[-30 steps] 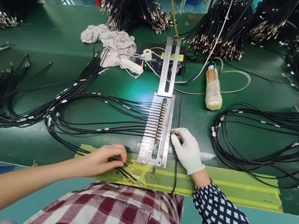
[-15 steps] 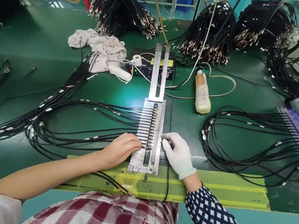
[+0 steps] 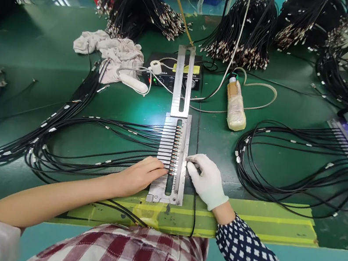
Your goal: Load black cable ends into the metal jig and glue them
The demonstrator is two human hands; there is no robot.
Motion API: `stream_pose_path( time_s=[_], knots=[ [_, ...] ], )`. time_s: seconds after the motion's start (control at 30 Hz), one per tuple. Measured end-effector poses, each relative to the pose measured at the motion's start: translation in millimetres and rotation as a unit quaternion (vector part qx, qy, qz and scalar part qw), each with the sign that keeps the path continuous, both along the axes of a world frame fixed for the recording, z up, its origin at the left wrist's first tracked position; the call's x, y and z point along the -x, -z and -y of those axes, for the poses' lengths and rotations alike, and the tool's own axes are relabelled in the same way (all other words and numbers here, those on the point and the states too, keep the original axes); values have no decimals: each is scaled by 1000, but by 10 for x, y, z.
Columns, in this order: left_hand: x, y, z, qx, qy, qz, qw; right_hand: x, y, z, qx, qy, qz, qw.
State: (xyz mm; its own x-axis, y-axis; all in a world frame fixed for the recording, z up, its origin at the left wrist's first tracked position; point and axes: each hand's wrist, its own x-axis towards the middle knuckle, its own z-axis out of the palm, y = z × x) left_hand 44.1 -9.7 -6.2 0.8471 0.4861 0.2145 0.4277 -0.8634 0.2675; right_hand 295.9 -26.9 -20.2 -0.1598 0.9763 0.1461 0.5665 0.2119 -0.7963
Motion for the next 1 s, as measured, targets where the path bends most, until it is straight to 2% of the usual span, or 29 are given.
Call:
stream_pose_path(
  time_s=[0.2, 0.33, 0.47, 0.63, 0.7, 0.8, 0.9, 1.0],
  knots=[
    [4, 59, 6, -21, 10, 15, 1000, -7, 9, 1, 4, -1, 4, 1000],
    [75, 101, 139, -66, -30, -27, 997, -5, -4, -1, 0, -4, 4, 1000],
    [129, 151, 334, -76, -48, -94, 991, -3, 3, -8, 5, -2, 4, 1000],
    [105, 239, 378, -64, -86, -82, 991, -7, 52, -19, -4, 4, -6, 1000],
    [103, 186, 340, -33, -99, -59, 993, -9, 54, -9, -5, 5, -6, 1000],
    [178, -9, 357, 47, -101, -20, 994, -12, 25, 42, 0, 4, -11, 1000],
    [334, -190, 515, 145, -53, -36, 987, -12, -4, 111, 2, 5, -14, 1000],
    [463, -254, 683, 229, -21, -84, 970, -7, -3, 143, -1, 8, -14, 1000]
  ],
)
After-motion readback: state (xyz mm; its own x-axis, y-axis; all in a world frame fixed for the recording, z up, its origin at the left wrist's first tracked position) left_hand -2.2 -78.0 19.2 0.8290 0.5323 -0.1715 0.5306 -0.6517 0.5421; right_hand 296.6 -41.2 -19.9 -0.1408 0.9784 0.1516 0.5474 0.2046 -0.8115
